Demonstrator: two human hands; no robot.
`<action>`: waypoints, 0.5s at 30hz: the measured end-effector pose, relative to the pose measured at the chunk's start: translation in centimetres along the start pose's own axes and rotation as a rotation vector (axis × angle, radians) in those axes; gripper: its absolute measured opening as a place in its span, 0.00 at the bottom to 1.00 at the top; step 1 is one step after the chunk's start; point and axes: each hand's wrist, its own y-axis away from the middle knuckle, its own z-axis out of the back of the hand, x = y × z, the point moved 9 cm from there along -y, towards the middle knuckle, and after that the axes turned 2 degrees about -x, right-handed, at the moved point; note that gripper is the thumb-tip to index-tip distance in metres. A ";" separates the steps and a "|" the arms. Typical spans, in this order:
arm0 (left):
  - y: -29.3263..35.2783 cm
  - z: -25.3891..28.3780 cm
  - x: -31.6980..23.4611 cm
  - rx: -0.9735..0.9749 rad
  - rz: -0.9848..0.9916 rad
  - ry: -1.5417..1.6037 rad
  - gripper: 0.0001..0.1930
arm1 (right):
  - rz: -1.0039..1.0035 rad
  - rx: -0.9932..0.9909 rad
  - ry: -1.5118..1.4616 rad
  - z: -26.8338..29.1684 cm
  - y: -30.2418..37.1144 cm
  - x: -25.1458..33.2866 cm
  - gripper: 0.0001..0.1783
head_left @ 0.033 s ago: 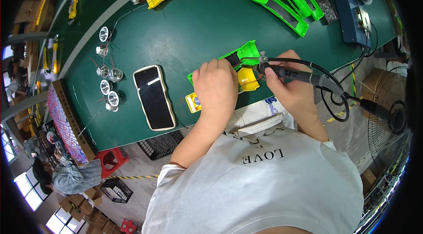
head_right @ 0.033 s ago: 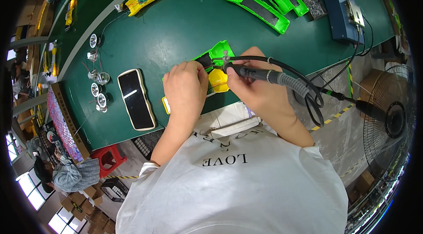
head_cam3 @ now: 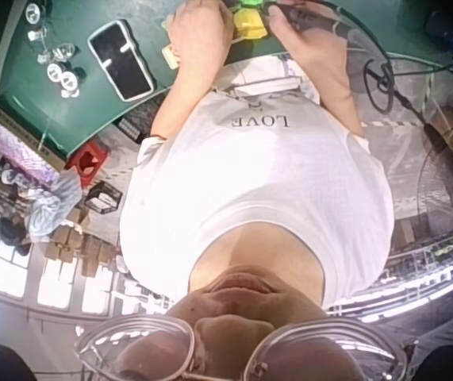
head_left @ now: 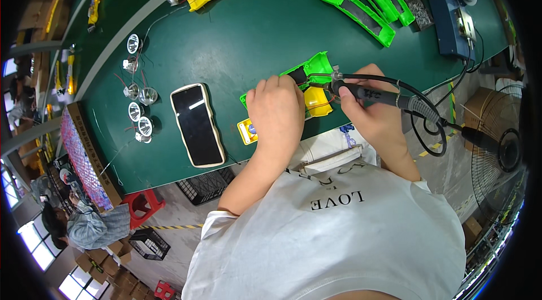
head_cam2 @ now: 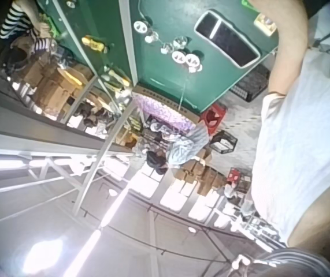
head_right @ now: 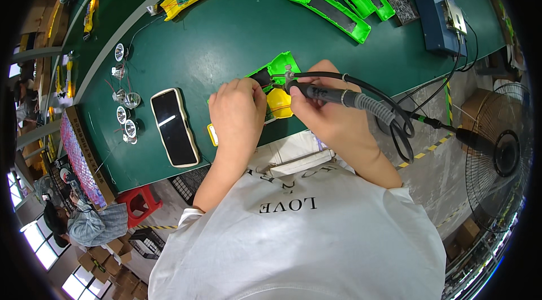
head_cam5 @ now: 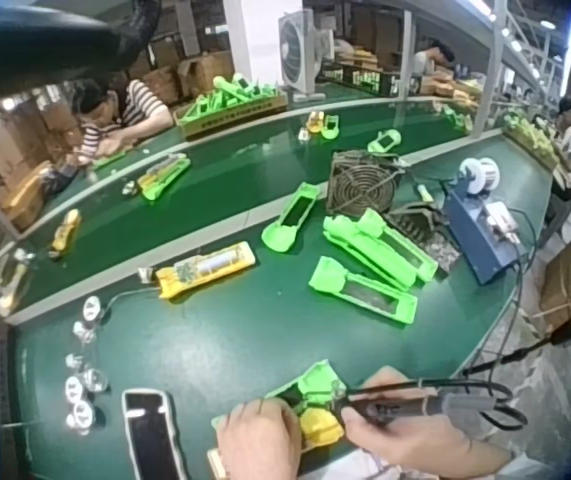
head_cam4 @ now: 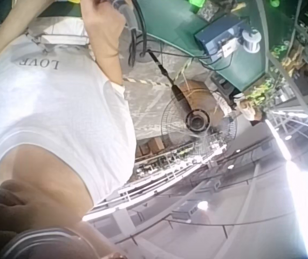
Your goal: The person solders electronic components onto flashlight bodies using a soldering iron, fits the plastic casings together by hand, and places the assembled flashlights onto the conveyor belt.
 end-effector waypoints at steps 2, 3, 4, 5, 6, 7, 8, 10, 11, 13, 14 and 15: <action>0.0 0.0 0.0 0.001 0.007 0.007 0.02 | 0.044 -0.024 0.031 0.2 0.0 0.2 0.07; 0.0 0.0 0.1 0.000 0.007 0.006 0.02 | 0.045 -0.024 0.030 0.1 -0.1 0.4 0.07; 0.1 0.0 0.0 -0.002 0.005 0.008 0.02 | 0.062 -0.032 0.029 0.1 -0.1 0.7 0.07; 0.1 0.0 0.0 -0.005 0.004 0.010 0.02 | 0.078 -0.041 0.029 0.1 -0.1 0.9 0.07; 0.1 0.0 0.0 -0.005 0.004 0.011 0.02 | 0.077 -0.042 0.029 0.2 -0.1 0.9 0.07; 0.1 0.0 0.1 -0.005 0.007 0.011 0.02 | 0.065 -0.030 0.035 0.1 -0.1 0.7 0.07; 0.1 0.0 0.1 -0.006 0.009 0.011 0.02 | 0.052 -0.018 0.040 0.1 -0.1 0.5 0.06; 0.0 0.0 0.1 -0.007 0.010 0.014 0.02 | 0.035 -0.014 0.044 0.1 -0.1 0.4 0.06; 0.0 0.0 0.1 -0.009 0.011 0.016 0.02 | 0.019 -0.010 0.047 0.1 0.0 0.2 0.06; 0.0 -0.1 0.1 -0.002 0.010 0.009 0.02 | 0.019 -0.009 0.026 0.0 -0.1 0.6 0.05; -0.1 -0.2 0.2 0.004 0.006 0.003 0.01 | 0.018 -0.009 0.006 0.0 -0.1 0.7 0.05; 0.0 -0.2 0.2 0.004 0.006 0.003 0.01 | 0.017 -0.010 0.006 0.1 0.0 0.7 0.05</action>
